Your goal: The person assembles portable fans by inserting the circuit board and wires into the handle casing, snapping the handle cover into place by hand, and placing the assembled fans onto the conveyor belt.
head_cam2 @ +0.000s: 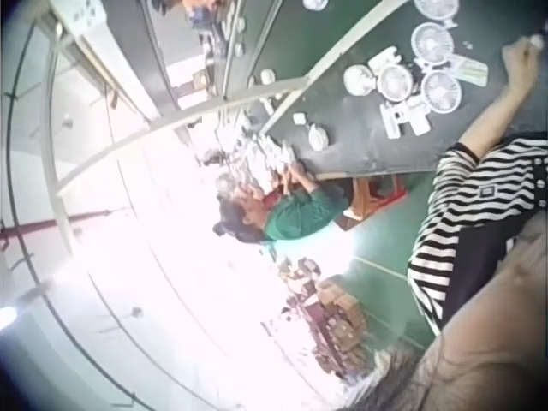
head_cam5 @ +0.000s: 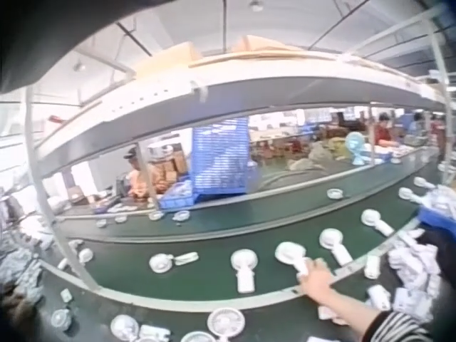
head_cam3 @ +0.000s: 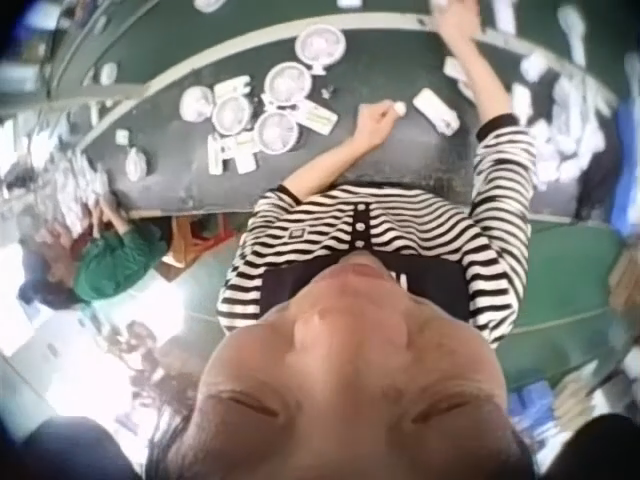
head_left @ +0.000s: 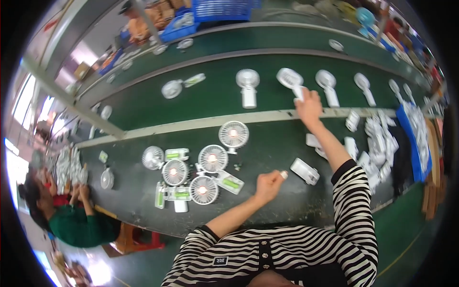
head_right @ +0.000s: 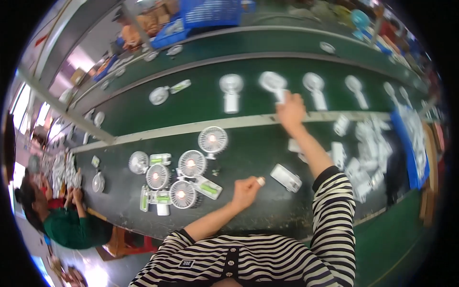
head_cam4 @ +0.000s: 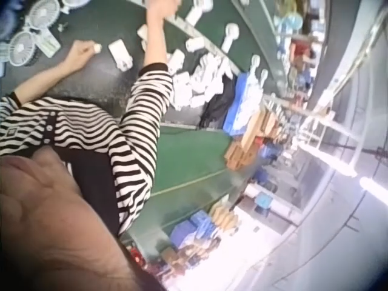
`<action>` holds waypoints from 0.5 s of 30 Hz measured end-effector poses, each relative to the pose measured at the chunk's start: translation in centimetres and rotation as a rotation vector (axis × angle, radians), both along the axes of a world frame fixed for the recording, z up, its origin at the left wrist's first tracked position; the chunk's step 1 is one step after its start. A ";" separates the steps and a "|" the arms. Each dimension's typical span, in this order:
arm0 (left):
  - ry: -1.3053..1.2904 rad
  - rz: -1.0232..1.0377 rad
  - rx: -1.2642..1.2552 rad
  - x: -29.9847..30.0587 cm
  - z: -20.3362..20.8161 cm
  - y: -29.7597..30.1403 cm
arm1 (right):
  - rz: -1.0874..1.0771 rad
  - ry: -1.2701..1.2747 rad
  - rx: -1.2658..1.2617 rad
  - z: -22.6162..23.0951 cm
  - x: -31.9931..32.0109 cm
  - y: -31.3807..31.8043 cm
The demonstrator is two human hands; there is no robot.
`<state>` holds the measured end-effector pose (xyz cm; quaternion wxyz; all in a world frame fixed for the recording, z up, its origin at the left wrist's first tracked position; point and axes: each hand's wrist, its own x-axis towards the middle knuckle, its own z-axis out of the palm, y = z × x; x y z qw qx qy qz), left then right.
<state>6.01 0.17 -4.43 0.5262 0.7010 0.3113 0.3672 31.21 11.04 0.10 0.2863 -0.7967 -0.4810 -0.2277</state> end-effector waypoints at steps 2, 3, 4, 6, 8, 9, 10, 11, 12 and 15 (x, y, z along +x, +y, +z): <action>0.023 -0.017 0.057 0.2 -0.1 0.1 | -0.092 -0.128 -0.021 -1.2 2.7 2.1; 0.030 -0.018 0.087 0.3 0.2 0.1 | -0.158 -0.174 -0.007 -1.8 3.4 3.2; 0.039 -0.018 0.113 0.2 0.6 0.1 | -0.176 -0.160 -0.033 -2.0 3.7 4.3; 0.030 0.020 0.175 0.0 0.9 0.2 | -0.204 -0.194 -0.082 -1.2 1.5 7.2; 0.049 0.040 0.205 -0.3 1.5 0.3 | -0.060 -0.212 -0.073 0.4 -2.1 10.3; 0.045 0.048 0.217 -0.3 1.6 0.4 | 0.034 -0.321 0.053 0.6 -3.9 12.2; 0.033 0.033 0.230 0.3 1.7 0.2 | 0.133 -0.413 0.118 -0.2 -3.4 14.9; -0.001 0.046 0.241 0.1 1.3 0.4 | 0.251 -0.187 -0.024 0.0 -6.5 17.4; -0.005 0.058 0.227 -0.1 1.0 0.6 | 0.374 -0.101 -0.156 0.6 -10.3 19.0; 0.001 0.023 0.225 -0.1 0.4 0.7 | 0.613 -0.228 0.008 -1.9 -15.0 24.9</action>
